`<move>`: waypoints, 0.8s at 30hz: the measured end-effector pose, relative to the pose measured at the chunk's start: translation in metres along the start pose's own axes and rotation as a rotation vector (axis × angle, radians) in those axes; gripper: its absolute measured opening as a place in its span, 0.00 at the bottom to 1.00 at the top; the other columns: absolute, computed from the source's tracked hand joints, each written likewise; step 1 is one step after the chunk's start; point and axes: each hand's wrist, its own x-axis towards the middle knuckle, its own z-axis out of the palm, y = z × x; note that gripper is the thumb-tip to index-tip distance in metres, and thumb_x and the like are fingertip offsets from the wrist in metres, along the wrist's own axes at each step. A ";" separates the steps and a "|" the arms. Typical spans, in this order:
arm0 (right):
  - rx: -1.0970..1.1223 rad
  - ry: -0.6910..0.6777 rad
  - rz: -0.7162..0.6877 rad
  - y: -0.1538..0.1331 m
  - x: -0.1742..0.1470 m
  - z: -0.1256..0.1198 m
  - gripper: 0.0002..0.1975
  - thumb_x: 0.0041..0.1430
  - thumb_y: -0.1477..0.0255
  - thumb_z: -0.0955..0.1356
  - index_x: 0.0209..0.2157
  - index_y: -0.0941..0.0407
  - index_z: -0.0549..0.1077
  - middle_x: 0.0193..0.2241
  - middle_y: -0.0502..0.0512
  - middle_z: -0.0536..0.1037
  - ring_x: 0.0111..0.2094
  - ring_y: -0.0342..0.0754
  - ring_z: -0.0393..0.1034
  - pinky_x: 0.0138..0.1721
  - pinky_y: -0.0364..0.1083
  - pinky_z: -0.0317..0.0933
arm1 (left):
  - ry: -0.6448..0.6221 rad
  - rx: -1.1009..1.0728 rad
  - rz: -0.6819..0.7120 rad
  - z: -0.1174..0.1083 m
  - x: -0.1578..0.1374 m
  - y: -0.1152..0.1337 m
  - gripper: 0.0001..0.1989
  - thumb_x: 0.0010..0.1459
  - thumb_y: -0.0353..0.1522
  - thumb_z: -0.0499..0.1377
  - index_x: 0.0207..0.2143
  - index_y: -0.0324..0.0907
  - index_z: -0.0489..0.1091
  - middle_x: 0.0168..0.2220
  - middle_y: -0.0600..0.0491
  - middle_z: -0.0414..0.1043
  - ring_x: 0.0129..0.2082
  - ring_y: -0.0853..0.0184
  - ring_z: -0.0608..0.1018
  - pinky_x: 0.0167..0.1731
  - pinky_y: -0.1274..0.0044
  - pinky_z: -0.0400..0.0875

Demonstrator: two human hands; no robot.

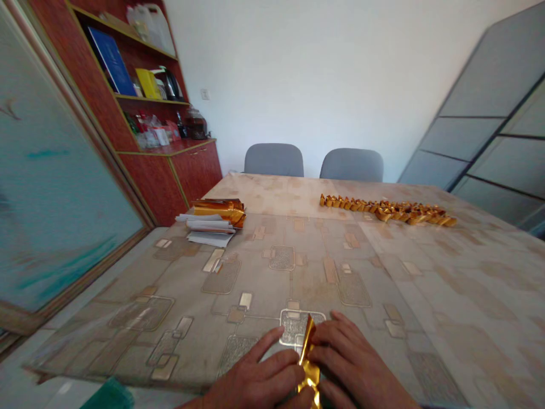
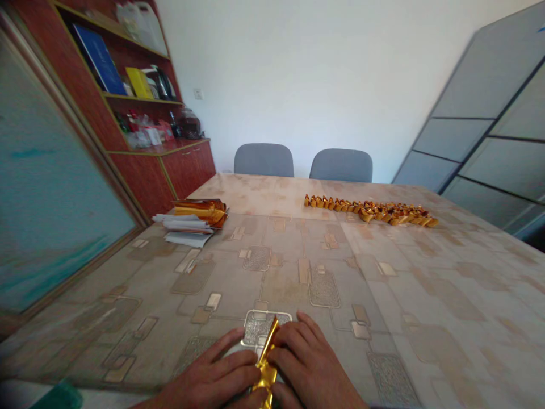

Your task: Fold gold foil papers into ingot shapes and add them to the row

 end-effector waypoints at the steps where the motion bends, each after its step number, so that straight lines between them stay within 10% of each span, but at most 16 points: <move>1: 0.044 0.017 0.009 0.000 0.001 -0.001 0.10 0.66 0.71 0.67 0.49 0.51 0.74 0.46 0.56 0.79 0.50 0.52 0.71 0.63 0.56 0.54 | 0.038 0.012 0.020 0.002 0.003 0.001 0.08 0.70 0.29 0.52 0.37 0.41 0.70 0.29 0.59 0.76 0.34 0.73 0.78 0.66 0.72 0.54; 5: 0.292 0.184 0.112 0.006 0.004 -0.002 0.08 0.69 0.72 0.63 0.42 0.52 0.74 0.39 0.54 0.78 0.42 0.48 0.72 0.48 0.48 0.65 | 0.101 -0.032 -0.010 0.000 0.011 0.004 0.12 0.71 0.29 0.51 0.34 0.39 0.70 0.28 0.55 0.75 0.32 0.72 0.78 0.44 0.82 0.72; 13: 0.995 0.254 0.687 0.015 -0.012 0.014 0.25 0.61 0.45 0.65 0.42 0.54 0.70 0.28 0.50 0.73 0.23 0.43 0.69 0.22 0.41 0.59 | 0.062 0.084 0.086 -0.016 0.020 -0.002 0.13 0.69 0.25 0.50 0.32 0.39 0.71 0.24 0.53 0.71 0.26 0.70 0.75 0.31 0.80 0.71; 18: 1.391 0.222 0.708 0.003 0.003 0.014 0.33 0.53 0.46 0.72 0.53 0.51 0.66 0.34 0.51 0.76 0.28 0.46 0.75 0.28 0.44 0.67 | 0.009 0.077 0.109 -0.031 0.054 -0.009 0.12 0.70 0.29 0.50 0.38 0.37 0.72 0.30 0.49 0.74 0.34 0.66 0.77 0.37 0.76 0.74; 24: 1.485 0.552 0.620 0.022 0.054 0.004 0.31 0.48 0.58 0.77 0.51 0.54 0.68 0.28 0.49 0.75 0.26 0.43 0.69 0.27 0.41 0.61 | 0.077 0.223 0.239 -0.017 0.085 -0.037 0.12 0.69 0.27 0.49 0.40 0.36 0.73 0.31 0.47 0.75 0.37 0.63 0.78 0.40 0.72 0.74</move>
